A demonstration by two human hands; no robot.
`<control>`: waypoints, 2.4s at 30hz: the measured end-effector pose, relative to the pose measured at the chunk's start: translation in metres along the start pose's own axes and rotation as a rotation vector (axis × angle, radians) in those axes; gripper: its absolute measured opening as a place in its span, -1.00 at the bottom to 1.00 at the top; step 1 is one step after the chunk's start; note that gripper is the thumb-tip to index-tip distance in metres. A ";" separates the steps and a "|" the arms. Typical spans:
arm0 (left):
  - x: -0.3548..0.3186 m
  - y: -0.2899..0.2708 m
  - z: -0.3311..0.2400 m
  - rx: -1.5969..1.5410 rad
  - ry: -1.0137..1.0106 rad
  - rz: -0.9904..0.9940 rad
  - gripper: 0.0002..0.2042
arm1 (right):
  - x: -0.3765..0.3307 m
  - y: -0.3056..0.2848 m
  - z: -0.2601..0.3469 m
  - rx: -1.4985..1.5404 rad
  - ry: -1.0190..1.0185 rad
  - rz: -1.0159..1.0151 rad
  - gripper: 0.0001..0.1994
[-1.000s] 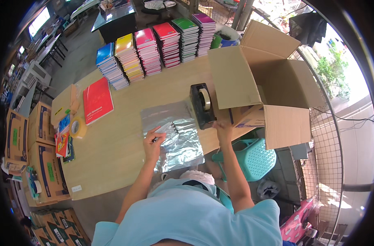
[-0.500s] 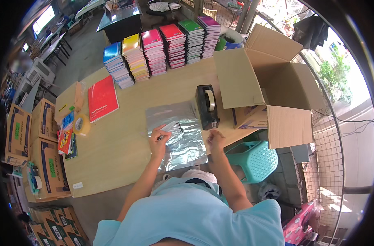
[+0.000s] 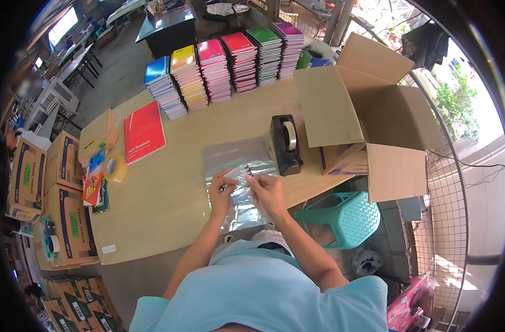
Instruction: The person places stacks of notebooks into silver foil pouches, seals the pouches using adhesive tape from a dispenser, and places the sealed pouches into a cardboard box.
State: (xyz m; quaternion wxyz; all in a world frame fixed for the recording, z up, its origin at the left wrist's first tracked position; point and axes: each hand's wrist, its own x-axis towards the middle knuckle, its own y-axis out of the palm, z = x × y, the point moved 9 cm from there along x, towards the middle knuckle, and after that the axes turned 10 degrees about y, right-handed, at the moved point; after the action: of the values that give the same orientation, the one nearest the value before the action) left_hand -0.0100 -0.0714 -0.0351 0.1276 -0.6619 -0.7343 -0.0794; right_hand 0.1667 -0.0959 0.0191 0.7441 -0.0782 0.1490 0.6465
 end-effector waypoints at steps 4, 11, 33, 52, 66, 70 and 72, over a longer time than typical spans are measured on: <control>-0.001 0.003 -0.002 0.003 0.003 -0.005 -0.88 | 0.020 -0.001 -0.042 -0.502 0.031 -0.116 -0.65; 0.018 0.000 0.009 -0.270 -0.127 0.132 -0.38 | 0.047 -0.014 -0.138 -0.295 0.285 -0.060 -0.58; -0.013 0.012 -0.008 0.270 0.239 0.451 -0.11 | 0.050 0.011 -0.065 -0.264 -0.280 0.404 -0.15; -0.005 -0.004 -0.004 0.057 0.129 0.287 0.04 | 0.050 0.006 -0.079 -0.020 -0.171 0.455 0.15; -0.068 -0.028 -0.005 0.190 0.287 -0.241 -0.28 | -0.040 0.043 0.048 -1.164 -0.995 0.105 -0.60; -0.058 -0.024 -0.037 0.443 0.381 -0.073 -0.55 | -0.046 0.031 0.087 -0.982 -1.038 0.132 -0.71; -0.061 -0.021 -0.050 0.701 0.547 0.055 -0.51 | -0.015 0.009 0.103 -0.760 -0.669 -0.084 -0.67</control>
State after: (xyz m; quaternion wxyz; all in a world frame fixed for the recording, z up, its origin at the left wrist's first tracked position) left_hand -0.0209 -0.1458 -0.0041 0.5358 -0.5528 -0.6383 0.0054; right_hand 0.1687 -0.0769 0.1222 0.6954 -0.1380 -0.3465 0.6142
